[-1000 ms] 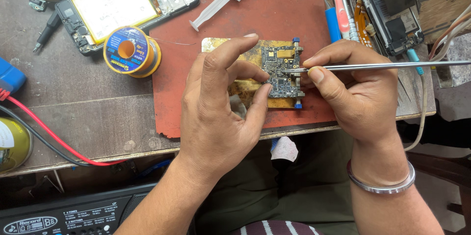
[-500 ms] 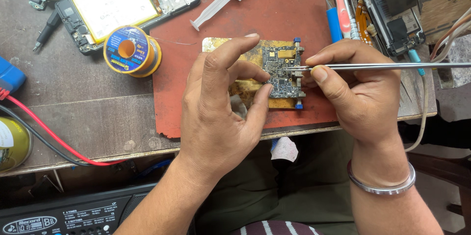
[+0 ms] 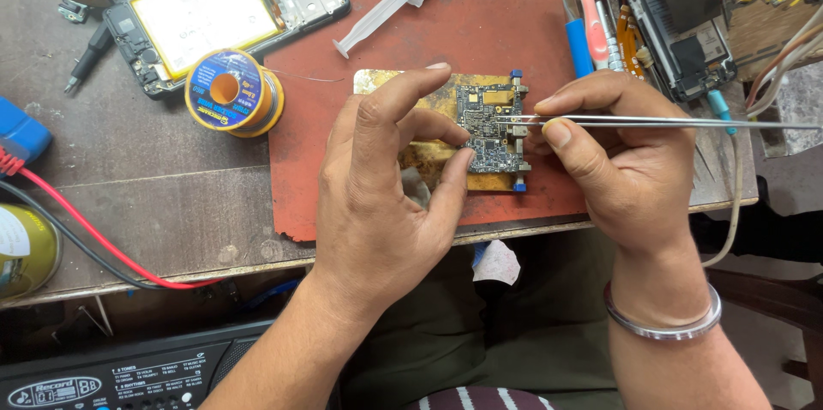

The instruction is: The person uses tweezers to position a small component on a circuit board, then applies flux from a syringe. They then use a hot air rework station to heat the component while holding it in place with tweezers. The work is performed at a cluttered electronics repair bench.

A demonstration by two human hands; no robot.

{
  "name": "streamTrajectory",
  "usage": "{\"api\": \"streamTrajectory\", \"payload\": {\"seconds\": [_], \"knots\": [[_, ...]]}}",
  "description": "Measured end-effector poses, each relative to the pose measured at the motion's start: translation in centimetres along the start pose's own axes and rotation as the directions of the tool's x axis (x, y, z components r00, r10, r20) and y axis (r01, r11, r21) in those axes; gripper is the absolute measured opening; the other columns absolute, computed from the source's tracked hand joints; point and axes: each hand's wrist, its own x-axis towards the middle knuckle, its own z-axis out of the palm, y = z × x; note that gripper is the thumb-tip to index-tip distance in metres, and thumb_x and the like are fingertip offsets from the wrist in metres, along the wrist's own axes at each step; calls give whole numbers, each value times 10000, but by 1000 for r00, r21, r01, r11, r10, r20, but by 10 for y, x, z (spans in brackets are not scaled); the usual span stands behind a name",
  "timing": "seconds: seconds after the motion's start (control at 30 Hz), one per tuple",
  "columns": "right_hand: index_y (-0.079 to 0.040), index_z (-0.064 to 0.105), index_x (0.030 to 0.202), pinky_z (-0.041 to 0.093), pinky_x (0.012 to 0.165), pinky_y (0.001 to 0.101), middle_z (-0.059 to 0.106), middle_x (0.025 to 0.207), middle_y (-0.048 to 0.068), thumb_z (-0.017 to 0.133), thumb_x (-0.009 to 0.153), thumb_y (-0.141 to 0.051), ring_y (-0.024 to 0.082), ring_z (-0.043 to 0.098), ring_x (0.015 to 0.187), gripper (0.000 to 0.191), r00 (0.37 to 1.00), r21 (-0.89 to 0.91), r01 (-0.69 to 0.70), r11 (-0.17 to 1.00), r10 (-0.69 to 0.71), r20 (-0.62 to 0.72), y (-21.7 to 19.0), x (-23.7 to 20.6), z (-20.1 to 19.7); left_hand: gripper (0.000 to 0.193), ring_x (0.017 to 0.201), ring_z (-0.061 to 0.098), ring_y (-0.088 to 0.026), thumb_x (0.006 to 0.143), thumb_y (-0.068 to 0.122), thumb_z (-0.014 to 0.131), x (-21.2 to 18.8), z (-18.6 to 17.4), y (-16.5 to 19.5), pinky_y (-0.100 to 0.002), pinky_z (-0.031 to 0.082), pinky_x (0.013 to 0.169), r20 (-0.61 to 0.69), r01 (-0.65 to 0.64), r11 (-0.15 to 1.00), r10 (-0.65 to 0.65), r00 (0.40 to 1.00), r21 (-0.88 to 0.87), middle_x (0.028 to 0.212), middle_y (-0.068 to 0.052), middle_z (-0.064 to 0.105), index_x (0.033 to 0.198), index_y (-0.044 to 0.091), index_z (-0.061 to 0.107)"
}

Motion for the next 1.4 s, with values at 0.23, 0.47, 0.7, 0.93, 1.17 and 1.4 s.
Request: {"api": "streamTrajectory", "payload": {"seconds": [0.23,0.47,0.7,0.93,1.17,1.4], "knots": [[33,612,1138,576,798,216,676,1045,90,684,1096,-46,113,694,883,114,990,-85,131,988,-136,-47,-3,-5,2,598,1098,635,-213,963,10,783,-6,0,-1,-367,468,1021,-23,-53,998,54,998,40,967,14,735,1424,121,419],[0,538,1205,562,862,246,653,1118,85,671,1068,-73,108,649,944,204,967,-112,230,967,-240,-90,-8,-14,5,526,1071,643,-246,918,24,764,-9,-2,10,-418,474,995,-69,-147,986,153,986,81,1019,4,719,1376,121,523],[-25,586,1142,542,825,320,675,1045,102,705,1027,-125,172,657,902,193,849,-395,461,795,-524,-63,-24,-18,10,325,1041,639,-277,898,65,765,-16,-6,34,-429,474,914,-108,-270,931,303,947,247,1074,-39,690,1187,150,641],[-52,650,984,538,730,362,654,923,114,784,902,-97,278,668,849,163,775,-494,609,621,-597,206,-65,-38,35,397,1049,655,-306,863,23,744,-42,-8,47,-437,517,924,-89,-337,932,350,932,135,1110,-88,691,1244,104,665],[-40,684,1101,582,765,312,746,943,82,838,823,-95,200,745,877,322,903,-413,420,808,-326,281,-110,-32,51,213,897,736,-208,912,1,744,-49,-15,35,-310,597,751,-228,-156,971,113,967,-180,1005,-90,741,1119,53,739],[-48,684,1187,613,845,303,761,1083,82,671,943,-32,170,766,964,245,878,-474,470,745,-336,341,-128,31,47,149,939,715,-176,1027,56,645,-45,-18,30,-304,565,842,-416,-169,934,25,909,-313,1023,-92,723,1143,30,736]]}}
